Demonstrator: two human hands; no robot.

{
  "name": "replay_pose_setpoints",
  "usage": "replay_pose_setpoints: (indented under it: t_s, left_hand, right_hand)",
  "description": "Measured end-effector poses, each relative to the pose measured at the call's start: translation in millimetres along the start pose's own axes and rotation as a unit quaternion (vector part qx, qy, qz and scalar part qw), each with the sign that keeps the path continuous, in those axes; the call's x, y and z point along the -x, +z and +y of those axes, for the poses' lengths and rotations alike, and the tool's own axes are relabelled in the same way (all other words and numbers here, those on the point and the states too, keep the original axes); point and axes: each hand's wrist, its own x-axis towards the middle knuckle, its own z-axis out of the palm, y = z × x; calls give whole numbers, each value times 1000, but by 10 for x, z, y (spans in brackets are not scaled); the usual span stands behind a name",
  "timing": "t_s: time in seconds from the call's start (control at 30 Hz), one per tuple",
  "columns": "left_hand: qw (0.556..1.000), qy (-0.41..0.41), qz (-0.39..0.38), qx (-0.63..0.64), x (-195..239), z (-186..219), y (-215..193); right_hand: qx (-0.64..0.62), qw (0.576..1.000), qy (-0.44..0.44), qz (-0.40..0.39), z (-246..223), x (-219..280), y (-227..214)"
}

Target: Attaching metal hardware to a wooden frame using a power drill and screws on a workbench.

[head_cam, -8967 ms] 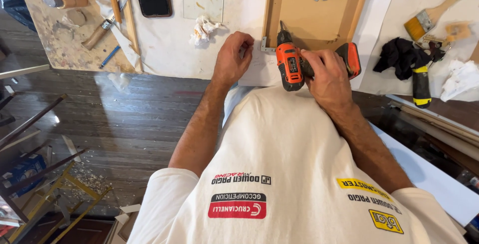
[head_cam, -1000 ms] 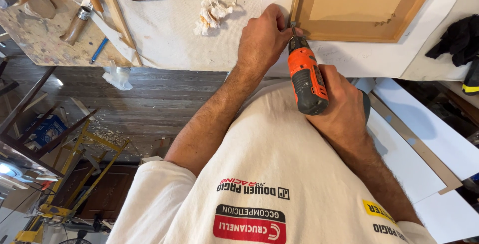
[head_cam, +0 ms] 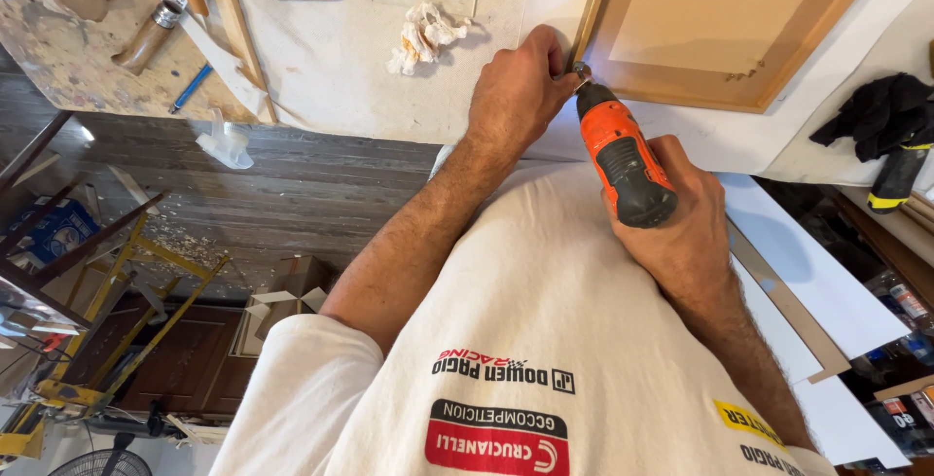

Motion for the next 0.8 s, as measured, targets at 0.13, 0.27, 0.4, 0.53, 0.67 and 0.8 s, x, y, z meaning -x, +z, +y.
replay_pose_setpoints:
  t_s: [0.13,0.27,0.4,0.53,0.67,0.8]
  left_hand:
    - [1000,17,8,2,-19,-49,38]
    - [1000,16,10,2,-6,-45,34]
    - [1000,-2,0,1,12,-11,2]
    - [1000,-4,-3,8,11,-20,7]
    - [999,36,5,3,-9,-92,45]
    - [1000,16,4,-3,-10,-78,42]
  right_hand:
    - [-8,1000,16,-5,-23,-6,-8]
    - [-10,1000,7,0,-38,-12,-1]
    - [-13,1000,10,-3,-43,-21,-2]
    - [-10,1000,2,-6,-64,-30,-20]
    - [2,1000,15,5,-73,-31,10]
    - [6,1000,24,9,-131,-52,-16]
